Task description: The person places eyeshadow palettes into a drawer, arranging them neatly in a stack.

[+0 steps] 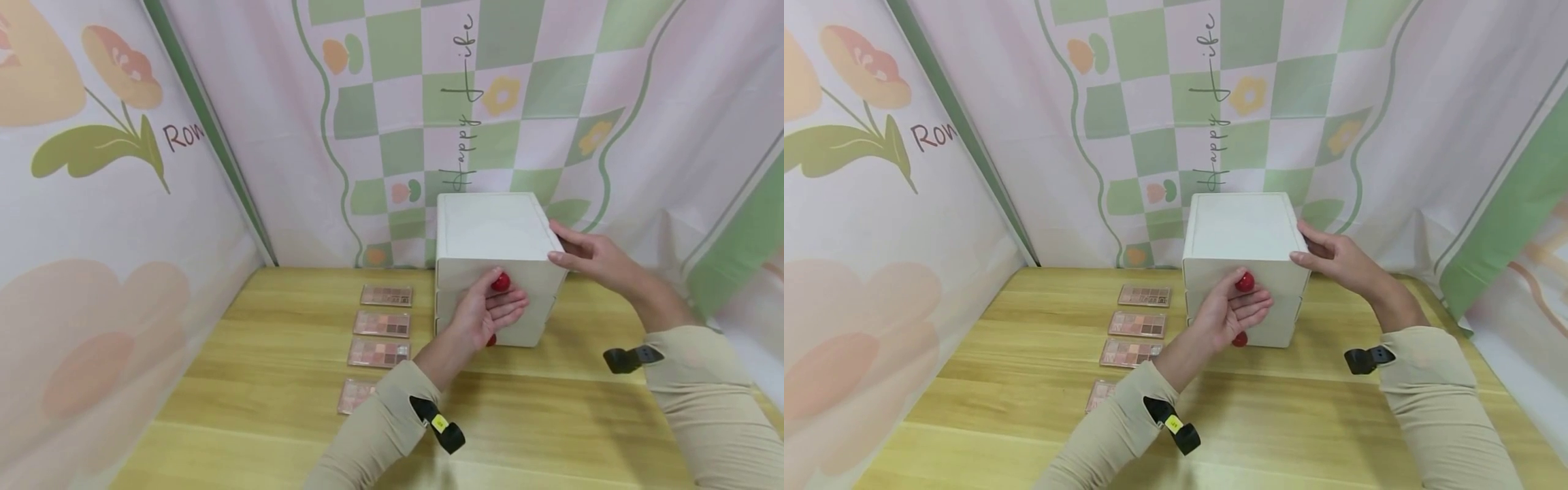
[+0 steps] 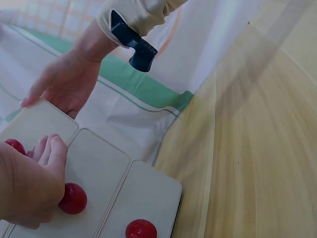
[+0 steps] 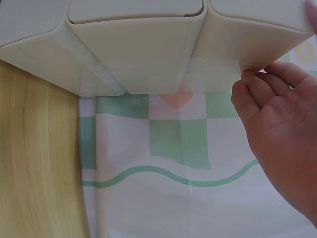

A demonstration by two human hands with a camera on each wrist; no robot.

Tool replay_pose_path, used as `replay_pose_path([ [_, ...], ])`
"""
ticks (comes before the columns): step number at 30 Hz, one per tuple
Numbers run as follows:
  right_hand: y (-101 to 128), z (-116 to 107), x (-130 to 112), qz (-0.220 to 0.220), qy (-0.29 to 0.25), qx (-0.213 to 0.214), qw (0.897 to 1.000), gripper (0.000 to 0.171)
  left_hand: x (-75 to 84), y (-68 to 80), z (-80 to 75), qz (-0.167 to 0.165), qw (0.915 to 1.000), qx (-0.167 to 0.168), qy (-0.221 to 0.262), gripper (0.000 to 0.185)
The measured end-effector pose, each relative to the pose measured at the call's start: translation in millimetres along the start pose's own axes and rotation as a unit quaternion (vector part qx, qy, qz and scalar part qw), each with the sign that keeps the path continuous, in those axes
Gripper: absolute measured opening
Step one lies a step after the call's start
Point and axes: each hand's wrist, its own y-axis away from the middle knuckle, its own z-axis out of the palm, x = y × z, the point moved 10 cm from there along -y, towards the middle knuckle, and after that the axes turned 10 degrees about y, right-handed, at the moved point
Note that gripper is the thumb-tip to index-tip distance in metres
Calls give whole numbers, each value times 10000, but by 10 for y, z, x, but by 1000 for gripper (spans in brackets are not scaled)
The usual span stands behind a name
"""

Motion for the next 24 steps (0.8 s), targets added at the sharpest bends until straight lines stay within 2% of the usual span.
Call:
replay_pose_path([
  [4,-3,-9,3,21,-18,32,10000,70,37,7,7,71,9999,-9,-140,35],
  [14,4,0,-1,7,-57,3,10000,69,52,37,-10,-6,9993,-92,-360,32],
  [24,-9,-13,68,282,193,-150,9993,70,39,74,-6,11,9990,-102,-424,30],
])
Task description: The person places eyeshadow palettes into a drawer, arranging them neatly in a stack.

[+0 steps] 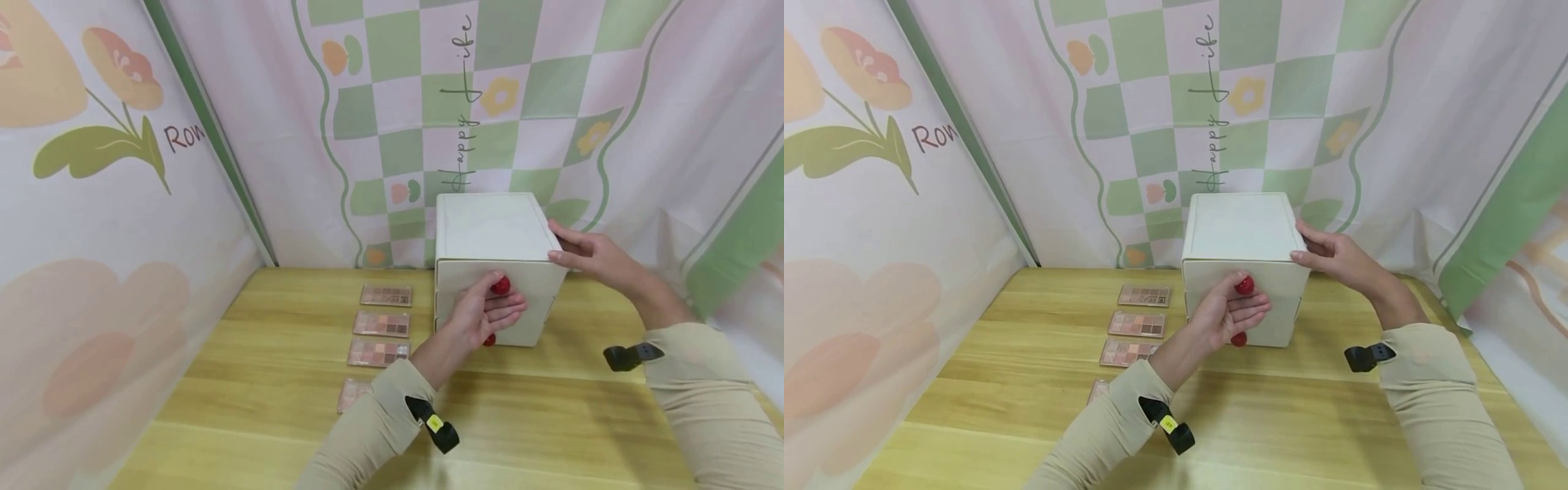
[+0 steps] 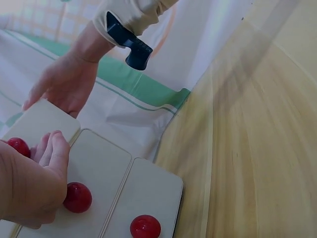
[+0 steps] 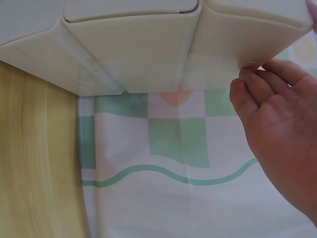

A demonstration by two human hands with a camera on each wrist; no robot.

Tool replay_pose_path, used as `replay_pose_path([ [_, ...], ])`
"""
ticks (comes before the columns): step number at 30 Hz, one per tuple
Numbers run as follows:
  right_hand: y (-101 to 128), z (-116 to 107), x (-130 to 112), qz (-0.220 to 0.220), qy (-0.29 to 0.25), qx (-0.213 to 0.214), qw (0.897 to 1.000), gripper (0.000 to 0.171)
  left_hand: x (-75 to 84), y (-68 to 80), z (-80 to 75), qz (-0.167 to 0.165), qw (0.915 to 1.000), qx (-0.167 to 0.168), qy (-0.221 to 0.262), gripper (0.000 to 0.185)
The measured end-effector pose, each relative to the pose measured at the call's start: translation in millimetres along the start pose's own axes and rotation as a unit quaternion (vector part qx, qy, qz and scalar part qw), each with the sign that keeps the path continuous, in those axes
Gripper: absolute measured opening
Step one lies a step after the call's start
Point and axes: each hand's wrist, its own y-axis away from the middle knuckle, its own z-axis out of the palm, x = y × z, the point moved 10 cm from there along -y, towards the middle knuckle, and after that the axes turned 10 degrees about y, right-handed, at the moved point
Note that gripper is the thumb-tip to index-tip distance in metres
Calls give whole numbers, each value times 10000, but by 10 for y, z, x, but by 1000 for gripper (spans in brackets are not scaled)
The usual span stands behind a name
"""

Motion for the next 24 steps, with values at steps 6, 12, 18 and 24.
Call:
replay_pose_path([
  [6,9,-21,57,-51,-135,104,9998,68,-34,61,-3,-37,10000,-71,-29,30],
  [12,-1,-33,30,-299,-200,108,9993,67,-48,134,-8,-71,9999,-115,-72,30],
  [18,2,-49,-7,-351,-175,144,9991,67,-64,214,-12,-64,9999,-112,-90,30],
  [24,4,-46,-36,-443,-226,123,9987,67,-86,299,-12,-75,9997,-189,-155,31],
])
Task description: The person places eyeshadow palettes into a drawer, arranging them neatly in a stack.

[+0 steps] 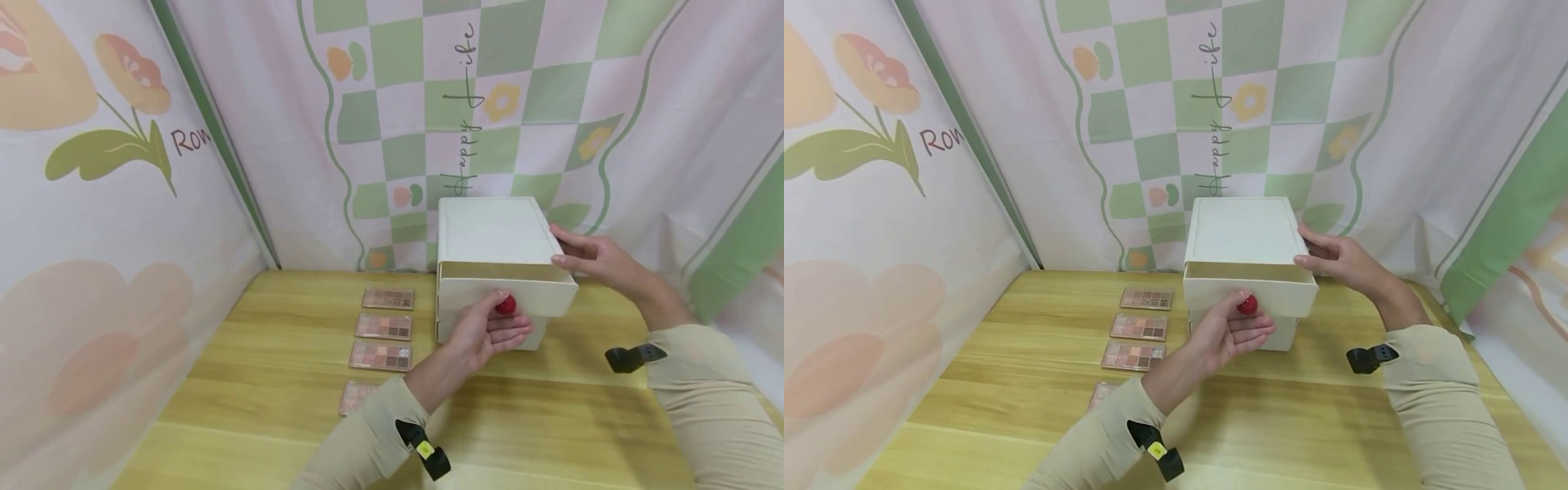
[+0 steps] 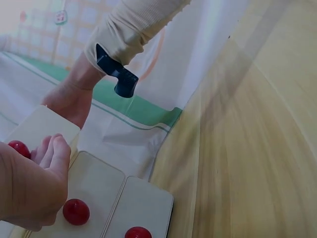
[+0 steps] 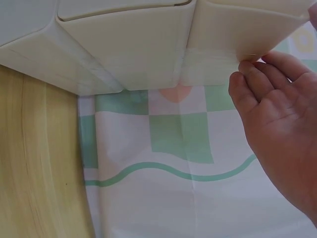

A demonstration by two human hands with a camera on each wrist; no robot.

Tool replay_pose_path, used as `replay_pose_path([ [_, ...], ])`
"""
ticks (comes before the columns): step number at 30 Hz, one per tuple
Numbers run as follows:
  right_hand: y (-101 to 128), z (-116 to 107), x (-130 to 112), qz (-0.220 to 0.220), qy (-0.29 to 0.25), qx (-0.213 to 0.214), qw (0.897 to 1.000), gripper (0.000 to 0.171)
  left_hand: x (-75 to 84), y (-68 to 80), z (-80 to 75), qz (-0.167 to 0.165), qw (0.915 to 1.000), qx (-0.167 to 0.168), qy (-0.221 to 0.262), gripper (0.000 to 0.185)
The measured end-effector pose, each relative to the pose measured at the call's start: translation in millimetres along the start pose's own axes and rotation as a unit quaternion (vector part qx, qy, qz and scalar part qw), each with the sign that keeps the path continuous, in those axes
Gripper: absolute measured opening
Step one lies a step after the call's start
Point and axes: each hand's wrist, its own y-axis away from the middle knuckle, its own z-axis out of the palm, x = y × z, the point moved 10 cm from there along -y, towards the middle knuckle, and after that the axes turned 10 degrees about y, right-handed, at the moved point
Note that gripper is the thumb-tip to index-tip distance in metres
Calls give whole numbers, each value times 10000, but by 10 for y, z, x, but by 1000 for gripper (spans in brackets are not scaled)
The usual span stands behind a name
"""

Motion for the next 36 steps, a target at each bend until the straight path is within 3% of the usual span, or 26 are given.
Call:
replay_pose_path([
  [36,-6,16,13,-73,-98,3,9999,68,-176,394,-11,-98,9990,-437,27,38],
])
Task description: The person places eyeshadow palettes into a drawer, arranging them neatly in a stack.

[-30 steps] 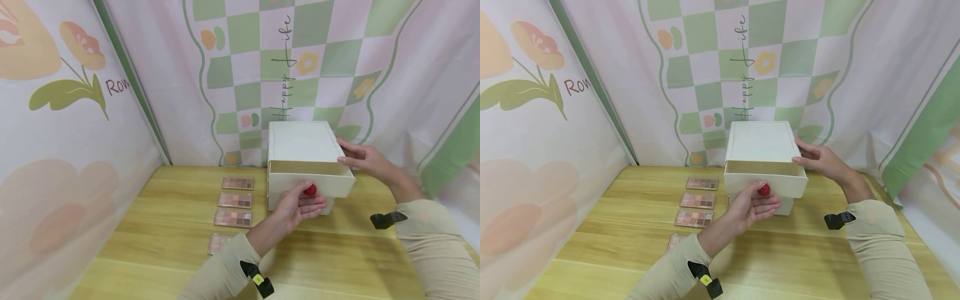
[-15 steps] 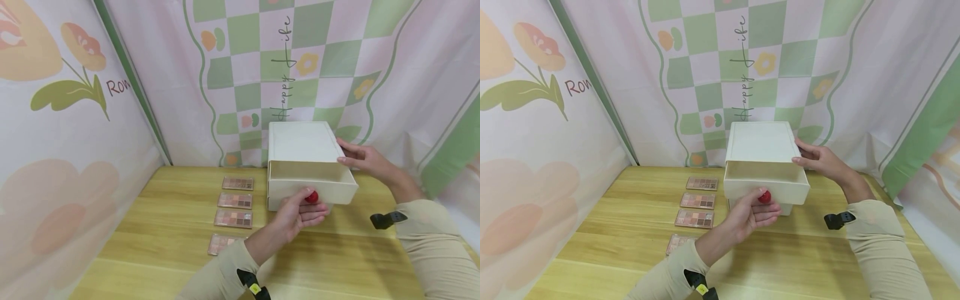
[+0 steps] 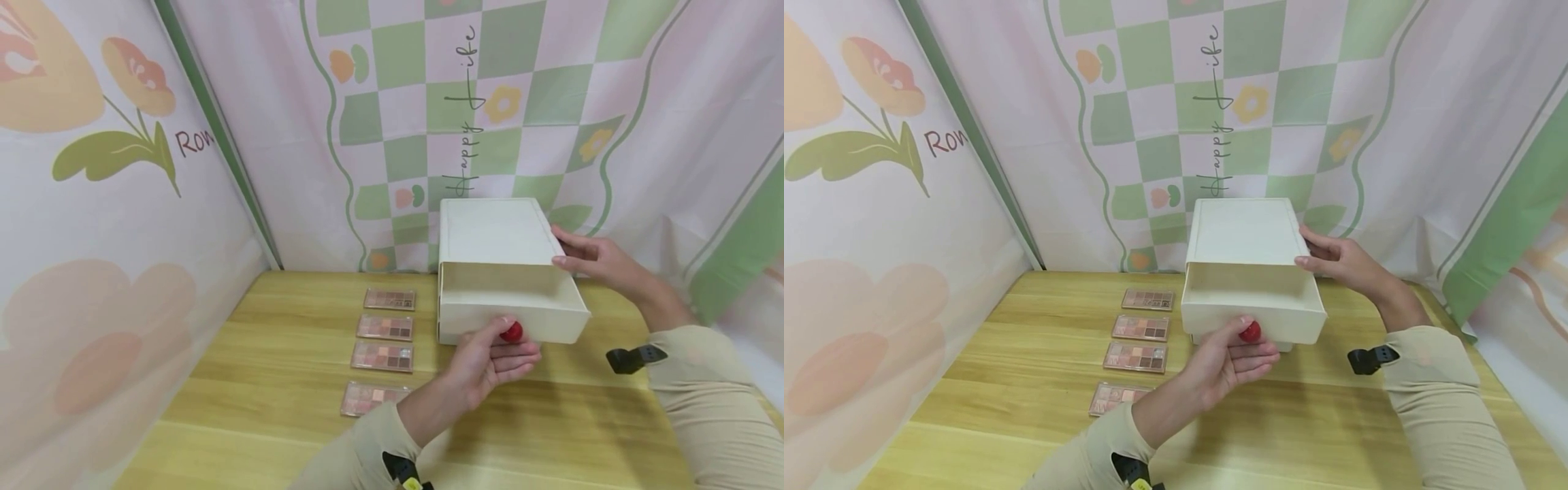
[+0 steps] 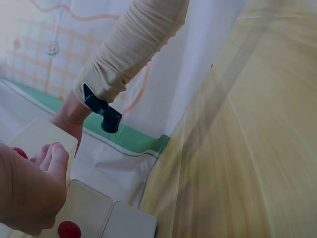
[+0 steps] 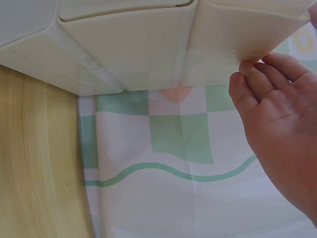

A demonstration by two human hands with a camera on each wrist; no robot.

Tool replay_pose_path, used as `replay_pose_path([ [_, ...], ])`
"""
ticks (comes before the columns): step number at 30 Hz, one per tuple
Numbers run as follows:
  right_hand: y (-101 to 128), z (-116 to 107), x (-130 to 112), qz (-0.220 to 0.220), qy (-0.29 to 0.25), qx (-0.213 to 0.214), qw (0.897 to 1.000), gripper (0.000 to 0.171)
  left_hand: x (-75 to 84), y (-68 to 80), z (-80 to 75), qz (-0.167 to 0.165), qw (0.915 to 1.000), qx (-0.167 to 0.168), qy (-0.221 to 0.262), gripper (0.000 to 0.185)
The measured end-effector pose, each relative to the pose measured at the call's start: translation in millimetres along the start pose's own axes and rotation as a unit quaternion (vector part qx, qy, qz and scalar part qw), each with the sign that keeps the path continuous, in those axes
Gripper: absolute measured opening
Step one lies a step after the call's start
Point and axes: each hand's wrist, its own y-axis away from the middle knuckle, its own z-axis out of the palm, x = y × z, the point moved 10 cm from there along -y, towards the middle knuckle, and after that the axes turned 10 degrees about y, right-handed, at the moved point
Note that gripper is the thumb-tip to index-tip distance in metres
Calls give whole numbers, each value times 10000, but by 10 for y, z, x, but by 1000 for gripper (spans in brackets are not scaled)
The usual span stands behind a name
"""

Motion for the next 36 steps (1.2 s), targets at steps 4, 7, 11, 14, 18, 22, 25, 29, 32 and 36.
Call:
replay_pose_path([
  [4,-1,-1,-5,-20,-9,-7,10000,67,-16,36,6,-15,10000,21,34,37],
  [7,1,-2,-17,-53,-27,6,10000,67,-24,70,14,-39,10000,6,2,37],
  [11,9,-8,-20,-19,-14,19,10000,67,-37,115,16,-73,9999,2,-107,40],
  [14,12,-9,-11,68,51,5,10000,68,-51,144,9,-105,9998,12,-152,41],
  [18,9,-4,5,121,120,-37,9998,69,-65,184,11,-123,9997,-63,-176,41],
  [22,6,-4,22,100,80,-52,9999,68,-84,228,20,-170,9996,-156,-160,38],
  [25,5,0,35,117,54,-53,9999,68,-104,258,12,-228,9995,-171,-120,37],
  [29,1,6,40,121,23,-52,9999,68,-119,302,1,-246,9994,-194,-146,37],
  [32,-3,6,36,68,3,-35,10000,68,-140,336,-6,-273,9992,-212,-180,38],
  [36,-5,4,38,51,6,-31,10000,68,-179,376,-9,-328,9989,-262,-196,39],
])
